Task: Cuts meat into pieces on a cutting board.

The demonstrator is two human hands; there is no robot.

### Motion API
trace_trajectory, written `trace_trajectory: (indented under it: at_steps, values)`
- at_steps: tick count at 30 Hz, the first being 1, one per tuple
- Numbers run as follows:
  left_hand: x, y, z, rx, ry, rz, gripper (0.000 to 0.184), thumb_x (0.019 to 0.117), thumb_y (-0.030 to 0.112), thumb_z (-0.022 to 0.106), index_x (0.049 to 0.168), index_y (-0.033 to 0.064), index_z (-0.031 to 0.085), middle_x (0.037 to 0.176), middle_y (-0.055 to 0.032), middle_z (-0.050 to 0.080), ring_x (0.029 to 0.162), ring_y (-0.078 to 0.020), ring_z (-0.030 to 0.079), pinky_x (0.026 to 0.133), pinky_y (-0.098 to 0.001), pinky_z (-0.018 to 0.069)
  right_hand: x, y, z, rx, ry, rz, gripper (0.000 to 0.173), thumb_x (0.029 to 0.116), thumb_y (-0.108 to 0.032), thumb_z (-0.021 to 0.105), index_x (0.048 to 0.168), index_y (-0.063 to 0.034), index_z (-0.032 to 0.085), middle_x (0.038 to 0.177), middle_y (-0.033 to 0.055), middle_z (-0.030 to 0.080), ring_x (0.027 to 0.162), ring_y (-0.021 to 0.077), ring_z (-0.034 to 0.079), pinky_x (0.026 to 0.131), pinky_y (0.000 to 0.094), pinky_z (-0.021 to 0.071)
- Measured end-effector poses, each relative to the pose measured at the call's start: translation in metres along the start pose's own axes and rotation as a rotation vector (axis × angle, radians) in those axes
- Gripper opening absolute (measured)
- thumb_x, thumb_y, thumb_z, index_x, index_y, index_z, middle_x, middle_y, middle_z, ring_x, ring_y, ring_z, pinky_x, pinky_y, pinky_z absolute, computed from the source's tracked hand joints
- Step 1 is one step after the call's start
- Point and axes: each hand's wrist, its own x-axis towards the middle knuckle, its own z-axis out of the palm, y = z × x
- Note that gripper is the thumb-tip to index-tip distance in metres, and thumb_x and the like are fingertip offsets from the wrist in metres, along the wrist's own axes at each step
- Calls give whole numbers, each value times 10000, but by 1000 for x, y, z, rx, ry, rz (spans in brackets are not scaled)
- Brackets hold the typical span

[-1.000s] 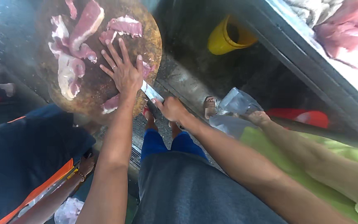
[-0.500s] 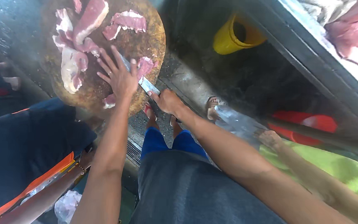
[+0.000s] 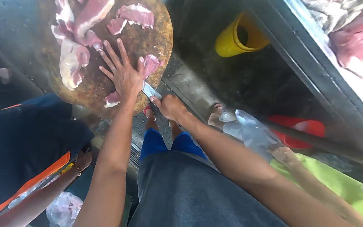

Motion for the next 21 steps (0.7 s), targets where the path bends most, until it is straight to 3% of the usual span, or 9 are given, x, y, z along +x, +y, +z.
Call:
trace_trajectory:
  at_steps: [3,6,10,13,15,17,20,21]
  values:
    - [0,2,0,10,2,25,891,951,769,304,1672,308,56,1739,-85,-88,1591,-372,-73,1183,-762,7,-8,26,20,31,31,2,787,984,-763,347,889,-52,671,769,179,684,701,342,716,648,571,592]
    - [1,1,1,26,18,33,895,948,769,303,1672,300,67,1738,-98,-72,1588,-392,-66,1168,-777,6,-7,14,20,20,-4,42,790,981,-763,349,946,-43,673,826,191,689,755,347,718,694,567,587]
    - [-2,-1,1,-41,56,4,914,948,761,325,1674,269,70,1740,-99,-56,1594,-365,-57,1180,-765,3,4,-18,12,-6,-23,4,801,986,-764,340,995,-35,672,981,215,702,970,392,711,782,618,568]
    - [-3,-19,-23,-254,151,-111,854,992,650,409,1670,211,131,1737,-122,17,1597,-342,15,1184,-752,38,1,-19,13,1,21,-24,800,987,-762,336,999,-36,673,963,222,703,937,397,718,746,617,578]
    - [-8,-30,-35,-240,130,-136,834,1018,631,353,1673,190,85,1737,-117,-33,1599,-332,-16,1193,-739,24,-1,-18,8,-21,-10,-6,810,996,-754,327,1038,-26,679,1030,229,705,1010,402,708,805,626,567]
    - [-18,-35,-28,-127,20,-77,864,1005,693,309,1675,218,42,1734,-116,-90,1592,-374,-58,1178,-768,22,-2,-14,9,-44,-26,-3,808,998,-751,321,1045,-31,684,1032,226,707,1016,401,708,812,624,569]
    - [-19,-39,-7,23,-65,16,912,952,789,270,1674,281,37,1736,-87,-107,1587,-385,-88,1179,-768,-8,-9,9,26,-48,26,2,797,976,-778,331,989,-58,672,903,210,696,858,389,719,699,605,580]
    - [-18,-38,-4,42,-70,31,911,952,788,260,1673,280,35,1736,-91,-107,1587,-386,-91,1177,-767,-7,-13,18,30,-61,9,30,800,971,-785,335,1000,-62,677,919,206,701,886,387,718,732,610,575]
